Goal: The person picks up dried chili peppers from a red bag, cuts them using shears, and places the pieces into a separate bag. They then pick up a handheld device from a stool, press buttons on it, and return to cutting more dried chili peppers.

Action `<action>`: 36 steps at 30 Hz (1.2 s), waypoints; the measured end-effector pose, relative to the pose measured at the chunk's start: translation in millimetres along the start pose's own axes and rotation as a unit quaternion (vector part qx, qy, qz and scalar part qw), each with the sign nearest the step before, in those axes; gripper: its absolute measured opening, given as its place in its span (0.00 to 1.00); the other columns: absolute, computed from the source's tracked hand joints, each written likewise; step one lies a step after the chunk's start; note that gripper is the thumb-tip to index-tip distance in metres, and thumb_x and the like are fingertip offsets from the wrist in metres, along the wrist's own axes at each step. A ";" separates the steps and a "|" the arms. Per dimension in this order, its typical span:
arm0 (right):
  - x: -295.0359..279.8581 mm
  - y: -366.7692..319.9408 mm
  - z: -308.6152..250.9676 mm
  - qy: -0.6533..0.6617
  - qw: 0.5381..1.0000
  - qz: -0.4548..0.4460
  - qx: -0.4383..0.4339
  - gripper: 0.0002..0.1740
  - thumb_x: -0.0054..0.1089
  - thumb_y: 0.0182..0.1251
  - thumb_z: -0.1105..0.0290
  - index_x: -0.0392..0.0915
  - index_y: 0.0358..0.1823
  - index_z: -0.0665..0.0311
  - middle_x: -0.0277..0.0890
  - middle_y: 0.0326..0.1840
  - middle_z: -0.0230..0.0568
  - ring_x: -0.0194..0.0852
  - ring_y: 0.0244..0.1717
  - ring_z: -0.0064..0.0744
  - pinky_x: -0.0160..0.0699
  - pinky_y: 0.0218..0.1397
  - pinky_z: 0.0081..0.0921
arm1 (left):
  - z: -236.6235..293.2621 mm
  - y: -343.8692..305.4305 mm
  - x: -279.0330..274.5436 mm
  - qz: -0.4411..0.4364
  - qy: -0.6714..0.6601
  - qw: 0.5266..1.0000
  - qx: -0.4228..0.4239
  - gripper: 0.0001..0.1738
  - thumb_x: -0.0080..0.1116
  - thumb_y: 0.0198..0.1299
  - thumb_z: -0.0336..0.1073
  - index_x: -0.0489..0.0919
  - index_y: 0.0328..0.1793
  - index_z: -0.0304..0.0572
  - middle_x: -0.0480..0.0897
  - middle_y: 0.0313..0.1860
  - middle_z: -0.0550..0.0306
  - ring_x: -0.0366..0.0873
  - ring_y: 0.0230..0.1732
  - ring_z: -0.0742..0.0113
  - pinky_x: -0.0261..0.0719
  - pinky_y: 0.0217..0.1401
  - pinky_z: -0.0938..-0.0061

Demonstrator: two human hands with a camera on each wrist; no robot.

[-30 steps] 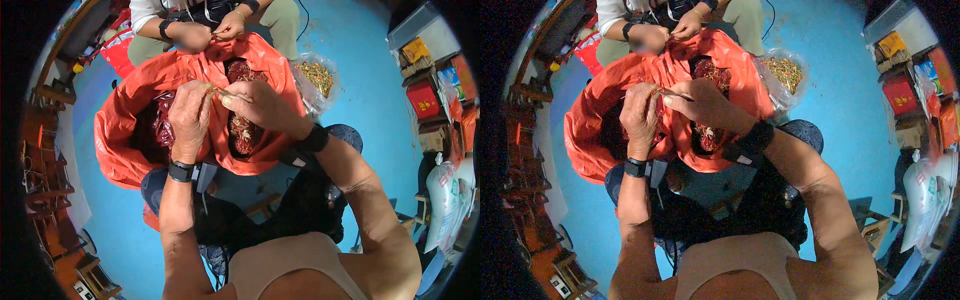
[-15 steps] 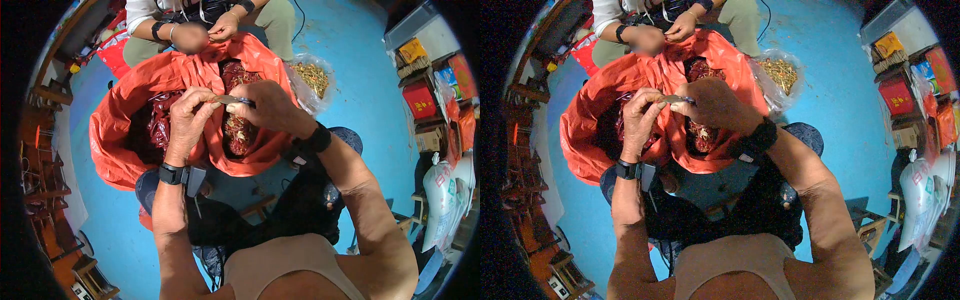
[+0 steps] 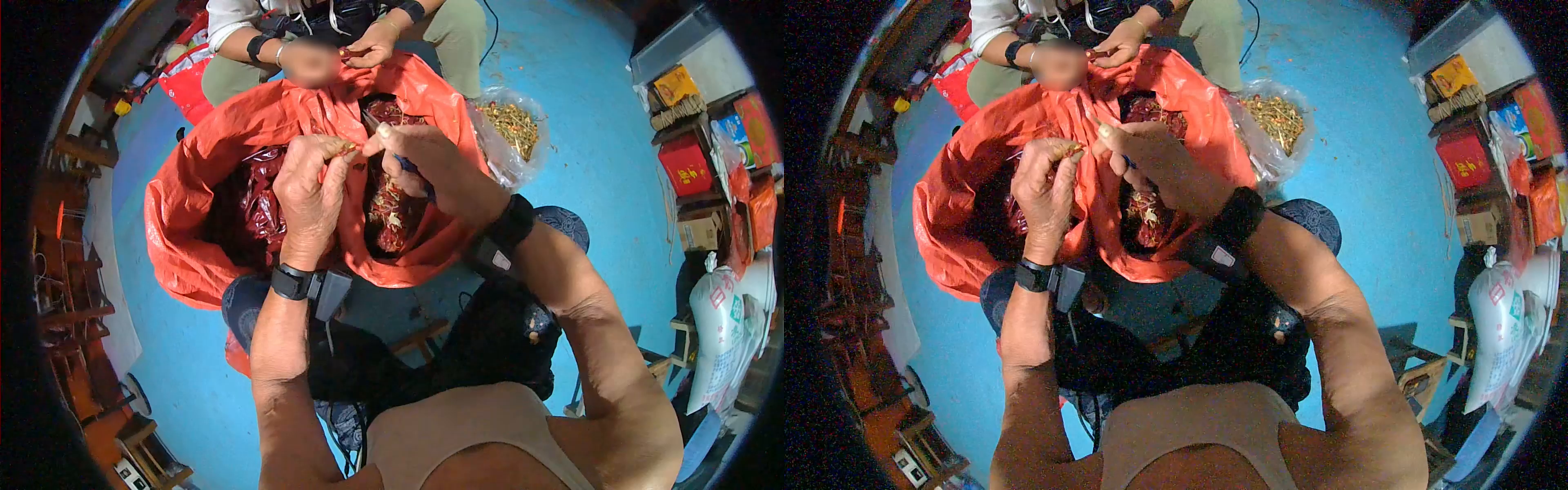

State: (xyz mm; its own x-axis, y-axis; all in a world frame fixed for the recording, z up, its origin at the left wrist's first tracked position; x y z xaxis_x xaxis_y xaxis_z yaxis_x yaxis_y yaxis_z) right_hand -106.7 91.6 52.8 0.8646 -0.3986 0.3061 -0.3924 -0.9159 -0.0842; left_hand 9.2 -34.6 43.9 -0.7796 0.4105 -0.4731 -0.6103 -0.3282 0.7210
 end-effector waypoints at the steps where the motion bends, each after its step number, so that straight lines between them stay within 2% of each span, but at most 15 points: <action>1: 0.2 1.5 1.3 0.001 1.000 -0.002 0.000 0.20 0.50 0.61 0.55 0.70 0.19 0.64 0.61 0.14 0.28 0.57 0.16 0.19 0.55 0.19 0.21 | -1.3 -0.1 -0.5 0.000 0.002 1.000 -0.001 0.05 0.57 0.49 0.24 0.76 0.34 0.36 0.77 0.31 0.54 0.75 0.34 0.64 0.73 0.39 0.75; 3: -2.0 6.6 4.0 -0.094 0.992 -0.024 -0.079 0.19 0.49 0.62 0.56 0.69 0.23 0.65 0.62 0.16 0.30 0.59 0.18 0.20 0.57 0.21 0.22 | -3.8 0.7 -1.3 0.026 -0.037 0.998 -0.033 0.06 0.55 0.51 0.23 0.76 0.37 0.36 0.78 0.35 0.54 0.75 0.38 0.65 0.73 0.43 0.75; 4: -3.9 10.4 8.9 -0.094 0.992 -0.024 -0.078 0.19 0.49 0.62 0.56 0.69 0.23 0.65 0.62 0.16 0.30 0.59 0.18 0.20 0.57 0.21 0.22 | -3.1 0.3 -2.0 0.025 -0.037 0.998 -0.042 0.07 0.53 0.53 0.22 0.77 0.38 0.36 0.78 0.38 0.54 0.75 0.41 0.66 0.72 0.47 0.75; 6: -6.4 18.3 17.6 -0.226 0.954 0.006 -0.198 0.17 0.48 0.63 0.59 0.69 0.27 0.66 0.62 0.16 0.35 0.61 0.18 0.25 0.59 0.22 0.26 | -0.8 0.9 -2.7 0.022 -0.035 0.998 -0.047 0.07 0.53 0.54 0.23 0.77 0.39 0.36 0.78 0.39 0.53 0.75 0.41 0.65 0.72 0.47 0.74; 10: -6.7 20.0 14.0 -0.285 0.918 0.006 -0.276 0.16 0.48 0.62 0.60 0.68 0.27 0.67 0.63 0.17 0.43 0.63 0.19 0.32 0.62 0.24 0.30 | -0.9 2.0 -3.9 0.019 -0.065 0.996 -0.062 0.08 0.53 0.55 0.25 0.77 0.42 0.35 0.77 0.40 0.53 0.75 0.43 0.65 0.72 0.48 0.74; 12: -3.4 13.2 9.8 -0.316 0.893 0.037 -0.317 0.15 0.50 0.61 0.60 0.68 0.28 0.67 0.64 0.19 0.47 0.64 0.19 0.35 0.62 0.25 0.32 | -2.9 1.3 -2.7 0.013 -0.063 0.996 -0.069 0.08 0.53 0.55 0.26 0.77 0.41 0.35 0.77 0.40 0.54 0.75 0.43 0.65 0.71 0.49 0.74; 16: 1.3 9.7 5.8 -0.286 0.905 0.053 -0.311 0.15 0.52 0.59 0.60 0.68 0.26 0.68 0.64 0.18 0.47 0.64 0.19 0.35 0.61 0.24 0.33 | -4.7 -1.5 2.0 -0.005 -0.098 0.990 -0.102 0.07 0.54 0.55 0.26 0.77 0.40 0.35 0.77 0.39 0.55 0.74 0.42 0.67 0.71 0.48 0.75; 18: -1.8 15.1 10.0 -0.333 0.911 0.060 -0.235 0.15 0.54 0.56 0.62 0.69 0.23 0.68 0.64 0.16 0.46 0.62 0.17 0.35 0.60 0.23 0.33 | -0.5 -3.8 6.5 -0.012 -0.099 0.989 -0.104 0.07 0.55 0.54 0.26 0.77 0.39 0.35 0.77 0.38 0.55 0.74 0.41 0.67 0.71 0.47 0.75; 21: -1.6 14.9 12.0 -0.337 0.912 0.081 -0.221 0.16 0.56 0.54 0.62 0.69 0.19 0.68 0.62 0.13 0.46 0.61 0.17 0.35 0.60 0.23 0.33 | 3.2 -5.2 10.0 -0.020 -0.108 0.986 -0.122 0.06 0.58 0.52 0.26 0.76 0.37 0.35 0.77 0.37 0.56 0.74 0.39 0.68 0.71 0.45 0.75; 23: -3.9 16.9 15.3 -0.332 0.913 0.075 -0.224 0.16 0.56 0.54 0.62 0.69 0.18 0.68 0.62 0.13 0.46 0.61 0.16 0.35 0.59 0.23 0.33 | 0.1 -3.5 11.6 -0.018 -0.098 0.994 -0.051 0.07 0.59 0.51 0.26 0.76 0.37 0.37 0.77 0.35 0.56 0.74 0.34 0.70 0.72 0.36 0.78; 27: -5.7 16.1 15.8 -0.334 0.907 0.075 -0.246 0.15 0.55 0.54 0.64 0.69 0.18 0.67 0.62 0.12 0.45 0.60 0.14 0.35 0.59 0.20 0.34 | 2.4 -2.9 9.5 -0.040 -0.132 0.988 -0.063 0.07 0.58 0.51 0.26 0.76 0.37 0.36 0.77 0.35 0.55 0.74 0.35 0.69 0.72 0.38 0.78; 29: -10.6 18.0 20.3 -0.343 0.905 0.068 -0.244 0.14 0.54 0.55 0.64 0.69 0.18 0.67 0.63 0.13 0.46 0.61 0.14 0.36 0.59 0.20 0.34 | -1.1 -5.2 9.3 -0.083 -0.176 0.975 -0.111 0.07 0.57 0.51 0.27 0.76 0.37 0.36 0.78 0.35 0.54 0.75 0.37 0.67 0.72 0.39 0.76; 31: -14.3 18.4 22.0 -0.351 0.902 0.059 -0.245 0.14 0.53 0.55 0.65 0.68 0.18 0.67 0.64 0.13 0.47 0.61 0.14 0.37 0.59 0.19 0.34 | -0.2 -4.5 7.5 -0.094 -0.160 0.978 -0.098 0.07 0.58 0.51 0.27 0.76 0.38 0.36 0.78 0.36 0.54 0.75 0.37 0.67 0.72 0.40 0.76; 33: -17.0 17.2 22.4 -0.391 0.894 0.024 -0.217 0.10 0.51 0.60 0.69 0.70 0.23 0.67 0.60 0.19 0.26 0.55 0.23 0.14 0.57 0.24 0.20 | -0.2 -3.3 5.8 -0.106 -0.144 0.980 -0.084 0.07 0.58 0.51 0.27 0.76 0.38 0.36 0.78 0.37 0.53 0.75 0.38 0.66 0.72 0.41 0.76; 36: -17.7 17.1 24.9 -0.347 0.919 -0.019 -0.184 0.09 0.50 0.61 0.69 0.71 0.26 0.67 0.60 0.19 0.26 0.56 0.24 0.14 0.58 0.26 0.19 | 2.0 -2.0 5.4 -0.094 -0.062 0.993 -0.042 0.09 0.57 0.51 0.26 0.77 0.40 0.37 0.78 0.37 0.55 0.75 0.39 0.67 0.72 0.44 0.77</action>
State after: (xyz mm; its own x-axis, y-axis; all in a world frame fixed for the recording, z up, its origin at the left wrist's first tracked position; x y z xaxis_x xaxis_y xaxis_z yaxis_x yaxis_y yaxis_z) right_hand -120.8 81.8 22.4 0.8214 -0.4180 -0.3881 -0.3271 -0.9026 0.2798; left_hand 6.5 -30.1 40.9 -0.6307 0.5715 -0.5249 -0.7568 -0.3033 0.5791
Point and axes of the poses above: each hand's wrist, its own y-axis towards the middle knuckle, its own x-axis out of the palm, z = x × y, the point moved 1 cm from there along y, towards the middle knuckle
